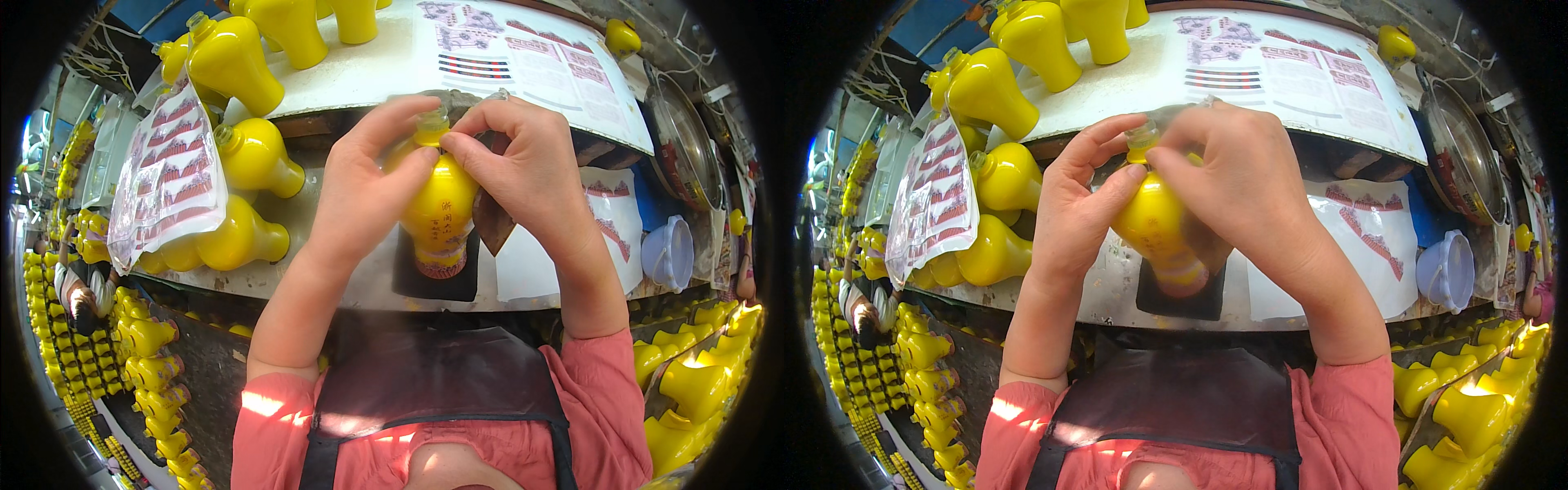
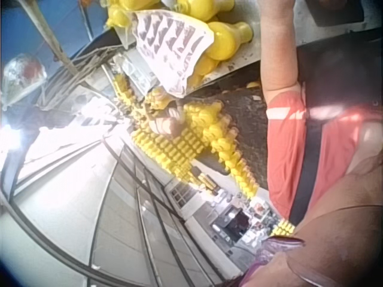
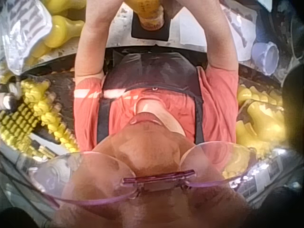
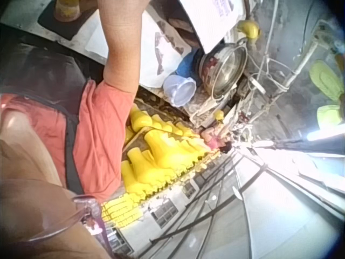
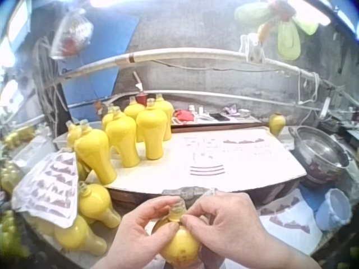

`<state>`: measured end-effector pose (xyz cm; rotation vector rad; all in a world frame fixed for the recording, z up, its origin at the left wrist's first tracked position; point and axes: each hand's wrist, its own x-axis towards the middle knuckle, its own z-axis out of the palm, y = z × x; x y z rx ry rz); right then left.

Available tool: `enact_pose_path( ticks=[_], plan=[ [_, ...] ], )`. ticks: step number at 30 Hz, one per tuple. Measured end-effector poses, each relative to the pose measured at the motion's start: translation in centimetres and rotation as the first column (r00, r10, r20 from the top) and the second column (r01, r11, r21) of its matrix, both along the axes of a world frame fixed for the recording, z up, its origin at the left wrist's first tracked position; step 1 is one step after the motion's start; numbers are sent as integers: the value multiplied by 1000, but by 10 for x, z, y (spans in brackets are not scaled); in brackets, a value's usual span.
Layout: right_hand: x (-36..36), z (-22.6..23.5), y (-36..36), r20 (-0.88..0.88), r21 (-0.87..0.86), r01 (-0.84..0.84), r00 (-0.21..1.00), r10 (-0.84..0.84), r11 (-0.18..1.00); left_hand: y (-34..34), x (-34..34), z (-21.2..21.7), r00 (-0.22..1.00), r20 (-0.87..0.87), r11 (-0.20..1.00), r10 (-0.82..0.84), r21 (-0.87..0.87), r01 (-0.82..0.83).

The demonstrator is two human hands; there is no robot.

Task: The person applies decorative stickers to yellow ceramic vases, smoothing each sticker with a small tool and pressing the edges to adhere. After finishing one vase, the person places it aside and picks up another to repeat the process.

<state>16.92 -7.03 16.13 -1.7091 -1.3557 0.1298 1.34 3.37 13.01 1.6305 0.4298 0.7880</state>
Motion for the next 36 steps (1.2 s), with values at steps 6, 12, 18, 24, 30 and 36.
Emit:
enact_pose_path(
  ticks=[6,12,18,24,30,36],
  plan=[
    [0,-1,-1,-27,-5,-6,1000,6,1000,0,-1,-1,1000,-10,1000,0,-11,-1],
    [10,0,-4,-225,-118,-127,969,99,985,1,-2,-2,1000,-9,998,-1,-58,0],
    [15,-5,-10,-317,-161,-134,945,78,978,1,-1,-2,1000,-9,998,3,-65,-3],
    [9,-8,-18,-265,-85,-110,960,84,990,2,-1,0,999,-37,992,-17,-127,12],
    [1,-5,-13,62,58,-52,997,49,997,1,-1,-2,999,-21,991,-27,-130,24],
    [2,4,-3,165,10,-34,986,32,999,-1,-3,-2,1000,8,995,-19,-101,20]
  ],
)
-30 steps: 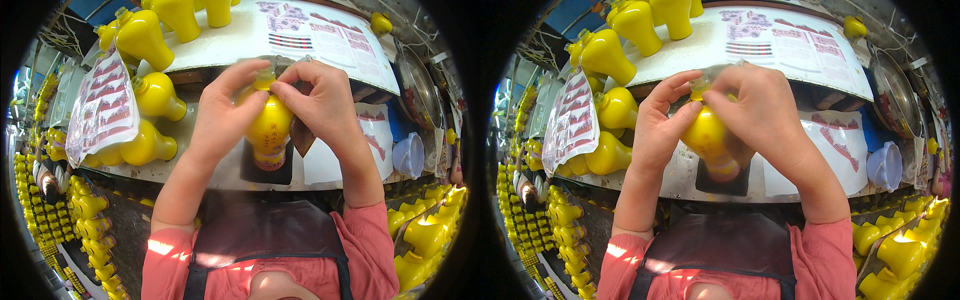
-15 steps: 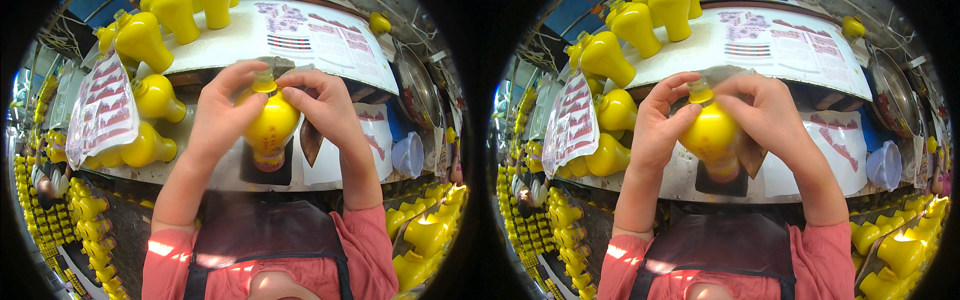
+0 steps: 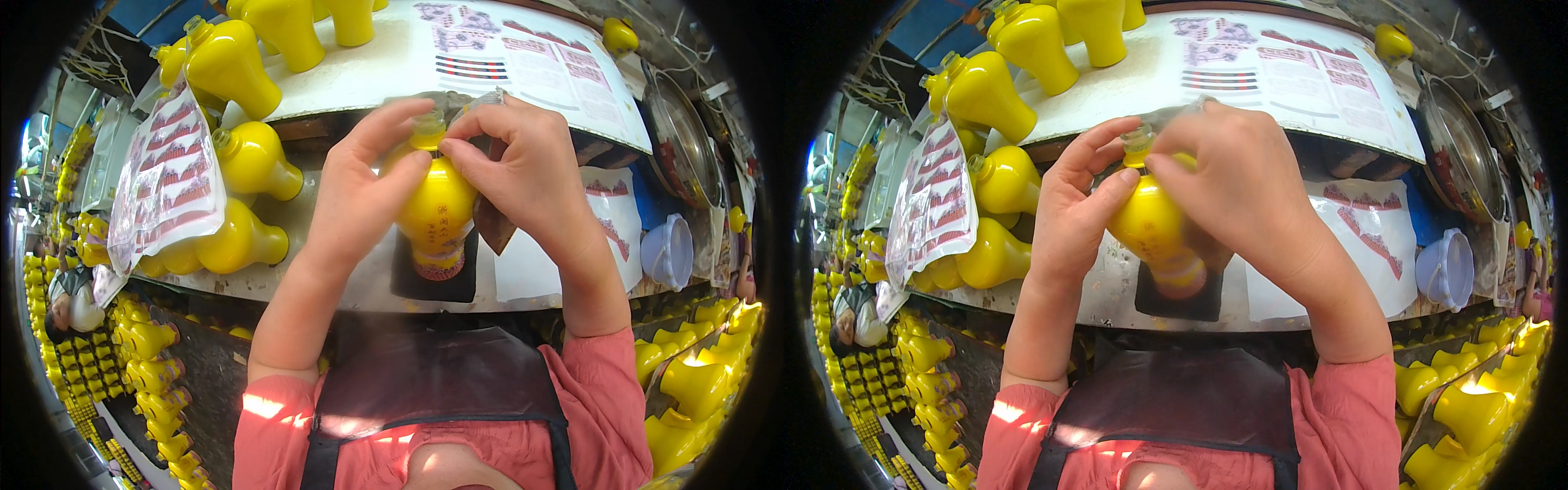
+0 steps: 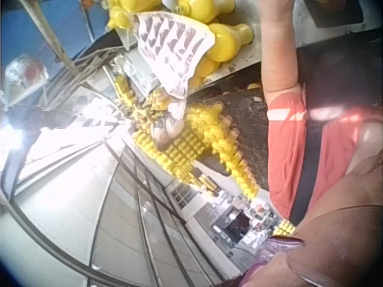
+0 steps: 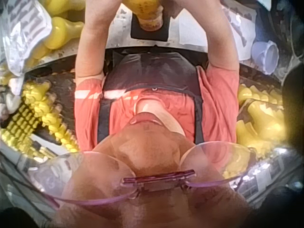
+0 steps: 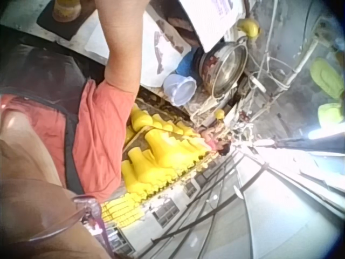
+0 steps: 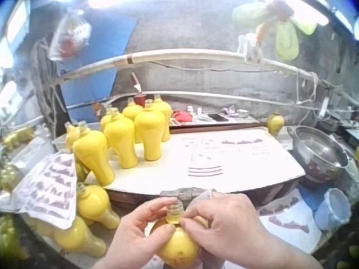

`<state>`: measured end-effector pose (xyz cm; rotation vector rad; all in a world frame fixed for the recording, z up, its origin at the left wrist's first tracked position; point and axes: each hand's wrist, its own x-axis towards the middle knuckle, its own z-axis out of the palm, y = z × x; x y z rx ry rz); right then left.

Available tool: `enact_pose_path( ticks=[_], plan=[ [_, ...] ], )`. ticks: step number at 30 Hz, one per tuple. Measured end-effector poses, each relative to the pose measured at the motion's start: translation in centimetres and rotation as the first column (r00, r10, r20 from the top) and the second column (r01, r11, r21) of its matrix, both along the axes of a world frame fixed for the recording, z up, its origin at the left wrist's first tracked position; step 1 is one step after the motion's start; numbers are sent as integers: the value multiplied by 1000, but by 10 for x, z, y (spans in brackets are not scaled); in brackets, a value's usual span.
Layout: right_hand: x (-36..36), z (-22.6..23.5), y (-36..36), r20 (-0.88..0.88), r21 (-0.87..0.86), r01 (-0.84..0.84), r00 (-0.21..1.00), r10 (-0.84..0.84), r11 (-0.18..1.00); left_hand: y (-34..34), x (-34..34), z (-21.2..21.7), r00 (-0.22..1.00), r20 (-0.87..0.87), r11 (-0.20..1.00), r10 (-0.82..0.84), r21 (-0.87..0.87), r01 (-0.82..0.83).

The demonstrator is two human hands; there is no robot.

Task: The person applies decorative stickers to yellow ceramic vases, smoothing each sticker with a small tool and pressing the edges to adhere. After finishing one vase, the person places it aside and picks up another to repeat the process.

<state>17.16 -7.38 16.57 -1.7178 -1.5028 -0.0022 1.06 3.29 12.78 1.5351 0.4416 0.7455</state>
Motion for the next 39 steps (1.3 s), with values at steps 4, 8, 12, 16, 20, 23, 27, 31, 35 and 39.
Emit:
enact_pose_path(
  ticks=[4,8,12,16,20,23,27,31,35,39],
  plan=[
    [-1,3,2,-38,-46,21,999,-22,999,1,0,1,1000,-4,1000,-6,1,6],
    [-3,2,2,-128,-41,21,991,-26,999,1,0,1,1000,-1,1000,1,3,-1],
    [-3,0,2,-127,-46,33,991,-39,998,1,1,1,1000,7,1000,-1,-5,1],
    [-1,-1,2,-181,-50,11,983,-20,999,1,1,1,1000,-7,1000,7,0,-7],
    [3,-2,-1,-346,-126,-80,938,32,989,2,1,0,1000,-1,1000,11,-1,-11],
    [6,-3,-3,-449,-154,-113,893,32,982,2,0,0,1000,-14,1000,5,-29,-5],
    [9,-6,-5,-472,-162,-127,881,36,979,1,1,0,1000,-9,999,-5,-49,5],
    [11,-13,-5,-535,-151,-127,844,26,980,1,0,2,1000,-9,997,-28,-73,28],
    [9,-20,-6,-581,-133,-119,814,20,984,1,0,2,996,52,984,-76,-155,83],
    [9,-22,-11,-582,-160,-129,813,12,979,-1,2,-1,992,101,965,-71,-247,94]
  ],
)
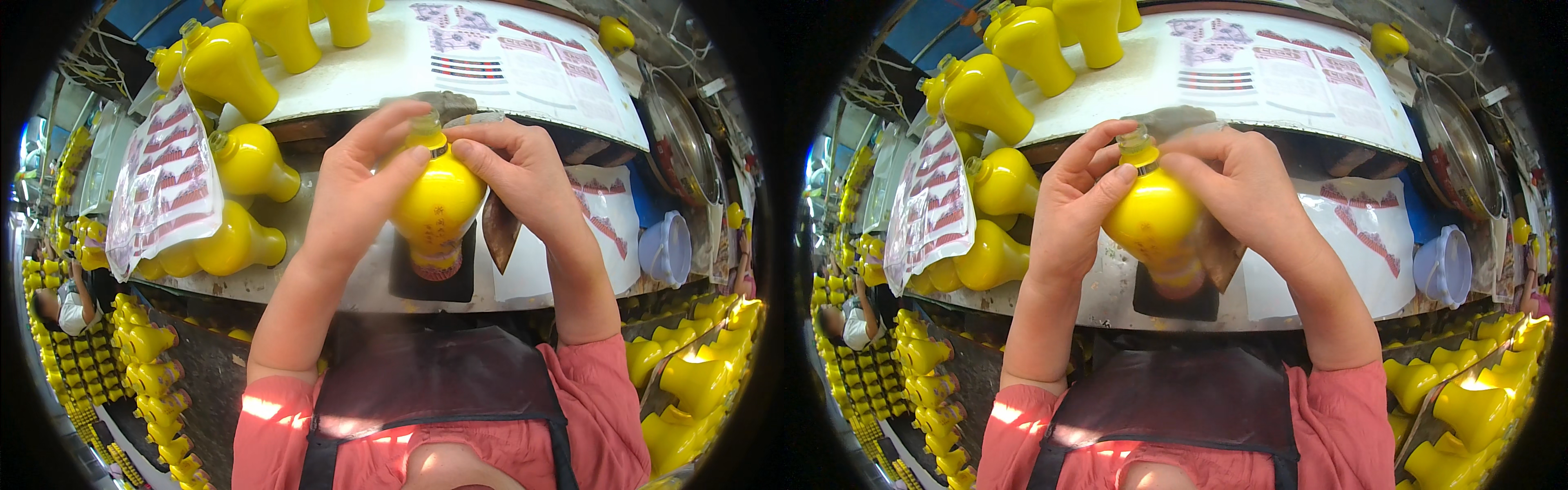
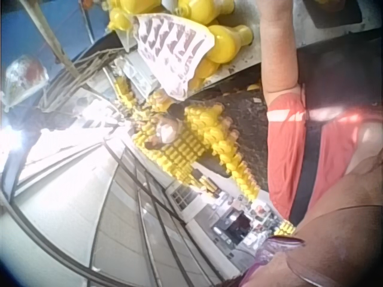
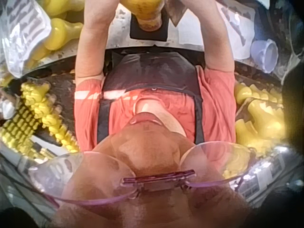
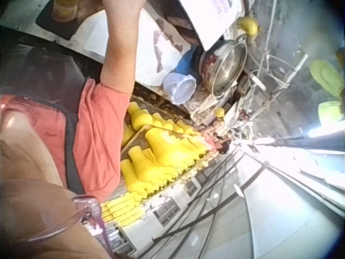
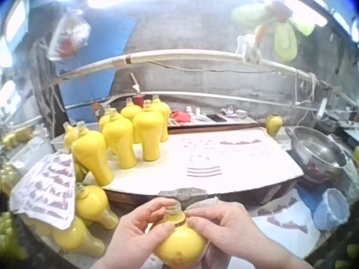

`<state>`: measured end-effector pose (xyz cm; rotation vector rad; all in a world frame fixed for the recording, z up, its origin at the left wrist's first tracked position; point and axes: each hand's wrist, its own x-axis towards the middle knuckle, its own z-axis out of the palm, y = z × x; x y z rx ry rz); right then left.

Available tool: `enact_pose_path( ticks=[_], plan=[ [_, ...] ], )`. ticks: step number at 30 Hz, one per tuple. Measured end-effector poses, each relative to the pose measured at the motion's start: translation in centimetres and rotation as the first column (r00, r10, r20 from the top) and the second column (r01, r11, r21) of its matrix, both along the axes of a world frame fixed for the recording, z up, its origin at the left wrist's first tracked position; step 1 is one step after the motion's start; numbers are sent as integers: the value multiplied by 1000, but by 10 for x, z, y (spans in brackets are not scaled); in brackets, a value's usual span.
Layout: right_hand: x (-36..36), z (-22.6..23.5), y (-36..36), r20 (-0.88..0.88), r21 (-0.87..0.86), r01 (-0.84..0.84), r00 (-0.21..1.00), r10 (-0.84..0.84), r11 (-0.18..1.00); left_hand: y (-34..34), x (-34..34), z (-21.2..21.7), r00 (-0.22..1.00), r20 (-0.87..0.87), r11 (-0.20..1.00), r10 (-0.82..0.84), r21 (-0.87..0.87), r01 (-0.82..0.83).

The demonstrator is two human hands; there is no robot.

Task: The person applies decorative stickers to yellow ceramic vases, smoothing each sticker with a small tool and pressing the edges to adhere. After finishing one vase, the person places it aside and picks up another to repeat the process.

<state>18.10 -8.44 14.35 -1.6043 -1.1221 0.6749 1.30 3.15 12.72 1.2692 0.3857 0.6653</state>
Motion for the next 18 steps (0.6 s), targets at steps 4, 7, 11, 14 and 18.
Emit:
enact_pose_path(
  ticks=[4,7,11,14,18],
  plan=[
    [-1,-1,0,34,18,16,999,-17,1000,1,1,0,1000,-25,998,15,57,-13],
    [-3,-3,1,21,37,17,1000,-18,999,1,1,3,997,-66,993,39,117,-31],
    [-2,-2,1,8,31,14,1000,-14,999,-1,3,8,991,-113,989,71,136,-55],
    [-1,1,0,15,-18,-14,1000,14,1000,-1,4,11,990,-123,986,74,156,-55],
    [-3,1,0,3,-28,-12,1000,12,1000,0,8,14,969,-207,962,136,262,-79]
  ],
)
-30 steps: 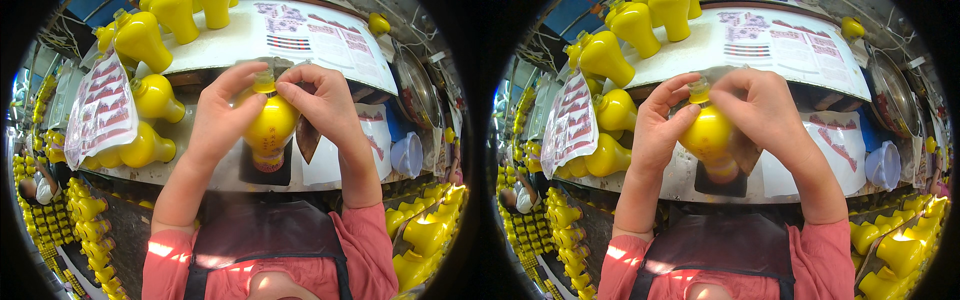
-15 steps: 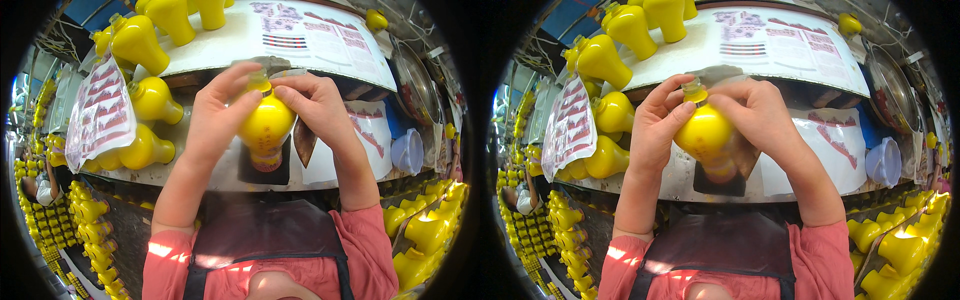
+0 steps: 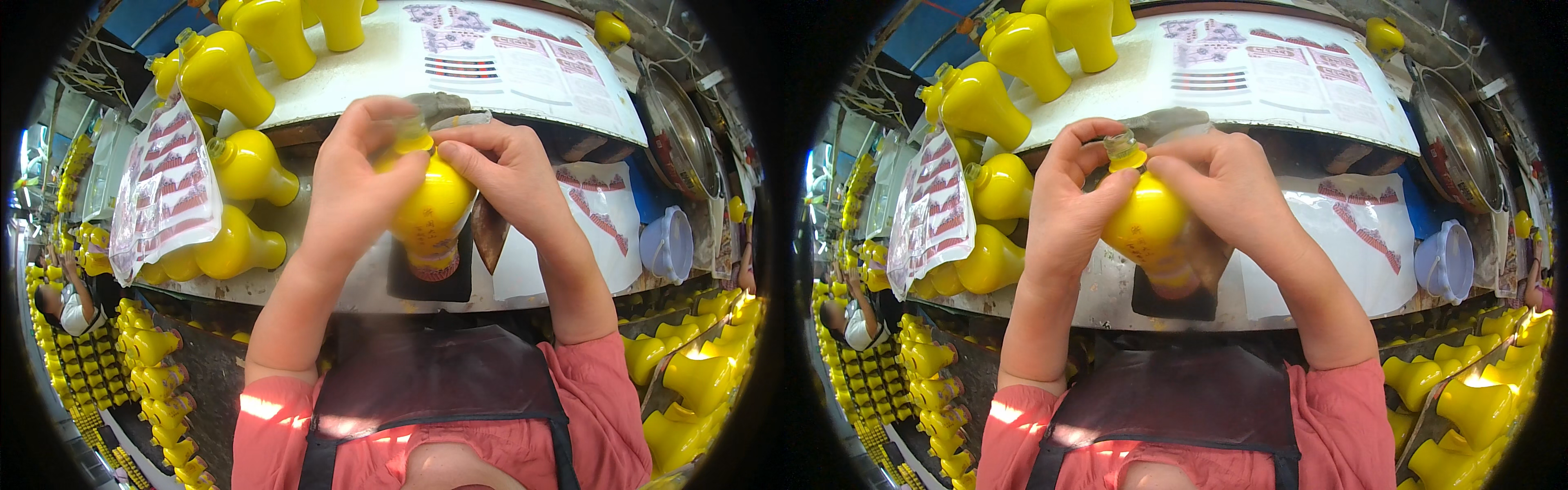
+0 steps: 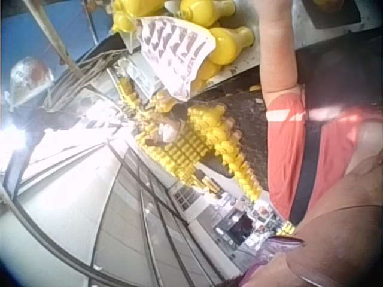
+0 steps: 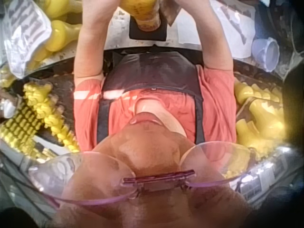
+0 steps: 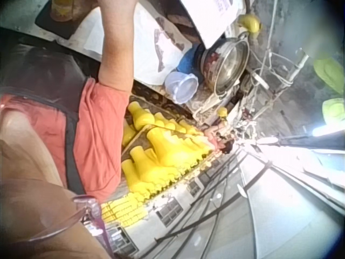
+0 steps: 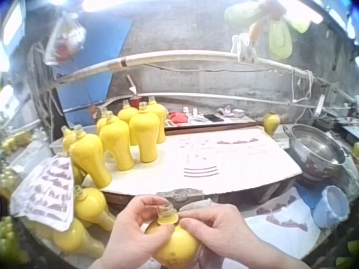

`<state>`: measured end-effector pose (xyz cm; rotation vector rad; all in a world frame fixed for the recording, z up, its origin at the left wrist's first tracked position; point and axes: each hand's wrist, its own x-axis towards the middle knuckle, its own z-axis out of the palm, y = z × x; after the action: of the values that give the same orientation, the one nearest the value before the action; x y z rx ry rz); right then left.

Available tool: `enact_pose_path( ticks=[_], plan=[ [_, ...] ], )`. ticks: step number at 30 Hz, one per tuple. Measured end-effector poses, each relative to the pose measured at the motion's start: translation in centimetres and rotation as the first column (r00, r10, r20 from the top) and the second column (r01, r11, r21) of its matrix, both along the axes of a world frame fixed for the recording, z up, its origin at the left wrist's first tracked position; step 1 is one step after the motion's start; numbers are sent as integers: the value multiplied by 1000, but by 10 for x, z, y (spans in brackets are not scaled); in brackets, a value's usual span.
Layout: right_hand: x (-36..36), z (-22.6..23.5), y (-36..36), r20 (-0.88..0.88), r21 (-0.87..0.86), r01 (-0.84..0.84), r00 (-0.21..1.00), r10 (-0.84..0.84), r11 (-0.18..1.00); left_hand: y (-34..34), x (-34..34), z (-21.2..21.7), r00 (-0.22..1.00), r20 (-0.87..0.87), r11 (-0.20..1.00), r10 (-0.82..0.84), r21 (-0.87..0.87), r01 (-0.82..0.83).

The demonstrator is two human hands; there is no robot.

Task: The person applies decorative stickers to yellow ceramic vases, smoothing each sticker with a small tool and pressing the edges to adhere. After finishing one vase, the person places it aside and picks up another to repeat the process.

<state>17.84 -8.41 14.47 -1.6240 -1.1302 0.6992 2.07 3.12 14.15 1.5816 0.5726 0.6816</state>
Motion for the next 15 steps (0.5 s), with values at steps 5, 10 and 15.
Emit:
enact_pose_path(
  ticks=[5,10,15],
  plan=[
    [1,-3,0,33,31,0,999,-1,1000,-1,5,-4,1000,-10,1000,6,30,-5],
    [3,-4,0,-22,59,9,1000,-7,998,3,-3,-17,980,162,967,-117,-206,149],
    [4,-1,4,-2,84,-20,1000,20,996,3,-9,-28,964,239,951,-112,-256,173]
  ],
)
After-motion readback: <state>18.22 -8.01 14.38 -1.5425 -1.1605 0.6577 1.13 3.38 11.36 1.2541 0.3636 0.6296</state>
